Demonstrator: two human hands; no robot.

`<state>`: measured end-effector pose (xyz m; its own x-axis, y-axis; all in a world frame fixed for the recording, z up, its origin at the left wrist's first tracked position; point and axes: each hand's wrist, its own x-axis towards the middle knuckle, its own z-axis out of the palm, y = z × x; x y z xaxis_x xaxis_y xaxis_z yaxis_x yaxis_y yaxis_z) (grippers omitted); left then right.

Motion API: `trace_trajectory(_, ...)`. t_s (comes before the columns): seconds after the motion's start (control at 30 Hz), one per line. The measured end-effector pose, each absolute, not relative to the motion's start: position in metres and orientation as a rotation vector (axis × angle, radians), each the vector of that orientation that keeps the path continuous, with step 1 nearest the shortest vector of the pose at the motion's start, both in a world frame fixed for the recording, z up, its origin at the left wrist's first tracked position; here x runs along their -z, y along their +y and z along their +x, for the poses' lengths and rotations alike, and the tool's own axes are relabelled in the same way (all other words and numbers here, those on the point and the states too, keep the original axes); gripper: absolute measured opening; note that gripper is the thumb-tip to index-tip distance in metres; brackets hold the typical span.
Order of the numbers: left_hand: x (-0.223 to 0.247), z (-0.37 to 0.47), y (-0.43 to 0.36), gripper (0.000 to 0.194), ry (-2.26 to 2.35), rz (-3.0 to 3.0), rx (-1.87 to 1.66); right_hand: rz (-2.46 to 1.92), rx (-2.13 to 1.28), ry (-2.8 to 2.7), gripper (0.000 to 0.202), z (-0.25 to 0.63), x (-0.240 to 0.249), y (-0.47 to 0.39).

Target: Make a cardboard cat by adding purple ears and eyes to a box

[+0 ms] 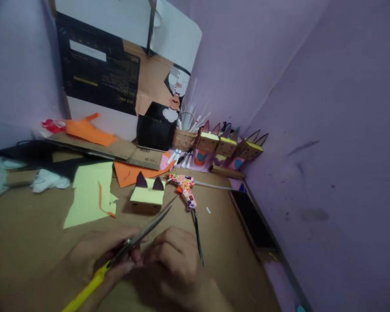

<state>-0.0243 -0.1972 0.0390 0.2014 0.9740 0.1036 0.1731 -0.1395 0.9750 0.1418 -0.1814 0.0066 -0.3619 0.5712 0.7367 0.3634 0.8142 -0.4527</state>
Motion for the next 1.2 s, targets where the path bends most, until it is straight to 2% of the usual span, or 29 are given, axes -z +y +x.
trace_trajectory(0.27, -0.048, -0.037, -0.190, 0.012, 1.064, 1.679, -0.829, -0.695, -0.393, -2.001, 0.019, 0.142, -0.010, -0.181)
trace_trajectory(0.43, -0.032, -0.031, -0.191, 0.023, 1.175, 1.495, -0.885, -0.687, -0.494, -1.935, 0.019, 0.141, -0.010, -0.180)
trace_trajectory(0.63, -0.029, -0.024, -0.186, 0.029, 1.175, 1.053, -1.072, -0.828, -0.676, -1.779, 0.003, 0.136, -0.014, -0.184)
trace_trajectory(0.8, -0.027, -0.022, -0.185, 0.037, 1.178, 1.015, -1.069, -0.809, -0.401, -1.886, 0.018, 0.133, -0.010, -0.188)
trace_trajectory(0.93, -0.032, -0.016, -0.188, 0.035, 1.229, 1.000, -1.128, -0.792, -0.180, -1.927, 0.023, 0.132, -0.007, -0.191)
trace_trajectory(1.2, -0.038, -0.009, -0.192, 0.034, 1.296, 1.008, -1.131, -0.809, -0.241, -1.857, 0.016, 0.129, -0.006, -0.190)
